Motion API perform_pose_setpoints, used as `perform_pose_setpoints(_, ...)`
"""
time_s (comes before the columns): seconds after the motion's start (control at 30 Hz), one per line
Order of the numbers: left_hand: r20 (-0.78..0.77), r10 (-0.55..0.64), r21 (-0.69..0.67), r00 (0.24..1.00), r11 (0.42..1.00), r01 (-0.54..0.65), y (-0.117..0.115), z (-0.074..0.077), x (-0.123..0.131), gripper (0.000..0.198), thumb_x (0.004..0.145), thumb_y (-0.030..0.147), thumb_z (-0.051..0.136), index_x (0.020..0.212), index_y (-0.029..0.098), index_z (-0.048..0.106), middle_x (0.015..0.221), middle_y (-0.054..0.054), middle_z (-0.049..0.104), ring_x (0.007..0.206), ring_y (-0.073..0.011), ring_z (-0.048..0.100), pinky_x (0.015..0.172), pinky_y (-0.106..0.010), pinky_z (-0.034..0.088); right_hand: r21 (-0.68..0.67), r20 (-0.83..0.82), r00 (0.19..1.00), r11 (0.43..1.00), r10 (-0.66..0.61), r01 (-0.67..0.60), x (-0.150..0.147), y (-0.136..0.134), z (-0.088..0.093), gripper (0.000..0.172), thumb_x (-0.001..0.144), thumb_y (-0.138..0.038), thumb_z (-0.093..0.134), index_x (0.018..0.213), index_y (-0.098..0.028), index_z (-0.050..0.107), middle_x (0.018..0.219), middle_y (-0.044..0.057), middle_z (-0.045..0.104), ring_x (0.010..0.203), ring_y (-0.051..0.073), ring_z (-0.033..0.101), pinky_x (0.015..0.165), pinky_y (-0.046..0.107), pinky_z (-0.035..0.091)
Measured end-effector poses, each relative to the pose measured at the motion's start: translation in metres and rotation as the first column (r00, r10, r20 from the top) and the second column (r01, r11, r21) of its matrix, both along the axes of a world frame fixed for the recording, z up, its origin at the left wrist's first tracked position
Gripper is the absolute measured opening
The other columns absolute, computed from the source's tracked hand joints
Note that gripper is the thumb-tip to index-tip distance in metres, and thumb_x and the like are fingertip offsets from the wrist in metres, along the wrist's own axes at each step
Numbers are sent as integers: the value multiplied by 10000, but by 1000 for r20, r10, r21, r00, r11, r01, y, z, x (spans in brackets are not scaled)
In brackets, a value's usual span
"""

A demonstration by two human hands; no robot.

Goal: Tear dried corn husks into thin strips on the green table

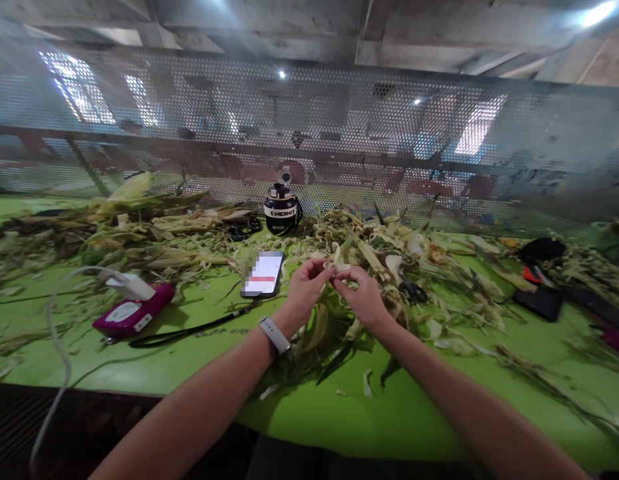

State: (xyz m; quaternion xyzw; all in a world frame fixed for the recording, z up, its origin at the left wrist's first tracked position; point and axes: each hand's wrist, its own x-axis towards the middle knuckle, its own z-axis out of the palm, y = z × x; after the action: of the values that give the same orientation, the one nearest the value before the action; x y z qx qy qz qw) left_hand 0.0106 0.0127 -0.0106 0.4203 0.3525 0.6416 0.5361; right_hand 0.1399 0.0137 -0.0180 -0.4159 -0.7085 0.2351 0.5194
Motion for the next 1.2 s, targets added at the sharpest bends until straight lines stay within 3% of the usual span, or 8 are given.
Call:
perform_pose_setpoints(0.13, -35, 51, 13, 998, 999, -51, 1, 1, -3, 299, 619, 290, 745, 860, 166, 619, 684, 32, 598, 656, -93, 541, 654, -233, 432, -146, -108, 994, 989, -5, -11, -4, -4, -1, 199, 743, -357, 608, 830, -196, 528, 797, 39, 629, 669, 171, 602, 640, 315, 506)
perform_pose_setpoints(0.27, -73, 42, -1, 996, 999, -42, 2, 1, -5, 310, 638, 305, 725, 883, 169, 594, 700, 26, 595, 649, -99, 547, 655, -248, 463, -123, -9, 999, 992, -33, 31, -2, -5, 0, 222, 777, -361, 591, 898, -179, 551, 776, 40, 608, 624, 160, 580, 579, 291, 493)
perform_pose_setpoints(0.4, -151, 58, 48, 987, 998, -51, 4, 0, -8, 284, 669, 310, 689, 888, 167, 579, 725, 20, 590, 670, -111, 559, 648, -257, 489, 111, 241, 965, 991, -98, 73, 3, -6, 5, 131, 845, -286, 539, 850, -175, 609, 777, 52, 599, 700, 172, 577, 656, 297, 482)
perform_pose_setpoints(0.57, -424, 180, 232, 888, 969, -85, 9, -3, -12, 211, 726, 266, 625, 900, 148, 601, 736, -9, 608, 653, -114, 552, 607, -234, 452, 452, 511, 794, 889, -329, 77, 6, -11, 13, 190, 909, -245, 470, 849, -171, 635, 855, 86, 608, 828, 209, 560, 755, 335, 446)
perform_pose_setpoints(0.67, -508, 223, 309, 832, 949, -66, 10, -4, -13, 188, 745, 255, 613, 904, 154, 604, 735, -14, 622, 642, -117, 555, 615, -236, 446, 597, 553, 692, 800, -464, 59, 7, -11, 16, 180, 917, -230, 454, 892, -175, 624, 1025, 108, 624, 936, 235, 543, 829, 372, 408)
perform_pose_setpoints(0.8, -561, 211, 341, 801, 940, -8, 9, -1, -14, 172, 773, 246, 592, 919, 156, 600, 784, -31, 638, 676, -129, 572, 642, -245, 452, 659, 522, 702, 751, -484, 28, 11, -6, 18, 173, 928, -211, 425, 951, -175, 592, 1147, 111, 605, 1082, 238, 501, 918, 381, 373)
perform_pose_setpoints(1.03, -595, 206, 447, 777, 888, 107, 6, 3, -13, 150, 820, 217, 544, 937, 157, 614, 878, -73, 643, 781, -159, 583, 721, -277, 460, 585, 540, 765, 810, -352, -40, 16, 5, 21, 181, 927, -209, 387, 972, -171, 558, 997, 117, 650, 1040, 242, 538, 968, 417, 350)
perform_pose_setpoints(1.2, -625, 239, 469, 743, 876, 113, 5, 5, -13, 177, 814, 162, 525, 957, 154, 628, 923, -88, 637, 853, -179, 579, 766, -301, 454, 317, 395, 900, 947, -184, 54, 19, 10, 16, 192, 929, -299, 383, 816, -201, 503, 717, 60, 618, 707, 209, 576, 708, 351, 438)
